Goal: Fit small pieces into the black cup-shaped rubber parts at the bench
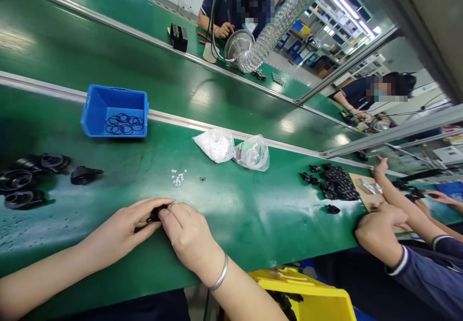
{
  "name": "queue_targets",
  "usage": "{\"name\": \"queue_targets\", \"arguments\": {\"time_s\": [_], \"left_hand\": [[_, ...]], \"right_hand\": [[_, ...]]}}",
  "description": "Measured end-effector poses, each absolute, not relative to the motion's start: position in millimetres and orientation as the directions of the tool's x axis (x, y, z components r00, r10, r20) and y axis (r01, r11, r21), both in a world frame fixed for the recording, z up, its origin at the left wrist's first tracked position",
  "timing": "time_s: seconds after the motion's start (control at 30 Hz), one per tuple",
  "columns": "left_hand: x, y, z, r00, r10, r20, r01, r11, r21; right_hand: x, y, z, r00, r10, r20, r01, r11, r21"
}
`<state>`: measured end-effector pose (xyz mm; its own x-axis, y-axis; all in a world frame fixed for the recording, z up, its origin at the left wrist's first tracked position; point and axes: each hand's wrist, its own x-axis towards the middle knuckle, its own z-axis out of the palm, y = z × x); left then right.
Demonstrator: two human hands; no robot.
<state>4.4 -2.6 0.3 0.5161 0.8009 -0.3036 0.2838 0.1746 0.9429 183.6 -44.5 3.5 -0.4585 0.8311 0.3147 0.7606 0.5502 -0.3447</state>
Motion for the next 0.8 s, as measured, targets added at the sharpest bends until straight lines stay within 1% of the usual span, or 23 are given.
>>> {"name": "queue_targets", "arguments": {"time_s": [0.07,0.13,0.2,0.27,0.43,0.57,0.7,0.8], "left_hand": [[6.0,-1.7,0.9,0.490,0.799,-0.349,0.223,0.272,0.936],[7.7,-0.8,0.9,0.502,0.769,-0.396,0.154,0.371,0.916],[9.0,-0.4,0.1,0.533,0.729,-0.429,0.119,0.437,0.891],[9.8,-0.9,-1.0,0.556,0.698,-0.451,0.129,0.464,0.876],[9.9,-4.3,-1.9,0.586,0.671,-0.454,0.135,0.471,0.872],[10.7,-5.9,-1.5,0.599,0.684,-0.416,0.097,0.454,0.886],[13.4,-7.4,-4.1,0.599,0.717,-0.357,0.003,0.444,0.896],[13.7,-5.5,-10.7,0.584,0.741,-0.331,-0.004,0.411,0.912]], "right_hand": [[196.6,-39.1,4.8,-0.387,0.862,0.329,0.760,0.500,-0.416],[215.0,-31.4,3.4,-0.214,0.923,0.321,0.812,0.351,-0.466],[233.2,-22.7,-1.1,-0.047,0.960,0.277,0.872,0.175,-0.457],[245.2,-15.0,-7.2,0.013,0.970,0.243,0.905,0.092,-0.416],[245.2,-4.0,-16.8,-0.029,0.969,0.247,0.911,0.127,-0.393],[242.2,-0.9,-17.3,-0.046,0.964,0.263,0.907,0.151,-0.393],[246.6,-1.0,-19.0,-0.087,0.946,0.312,0.906,0.205,-0.371],[252.1,0.6,-24.0,-0.125,0.920,0.370,0.912,0.254,-0.323]]}}
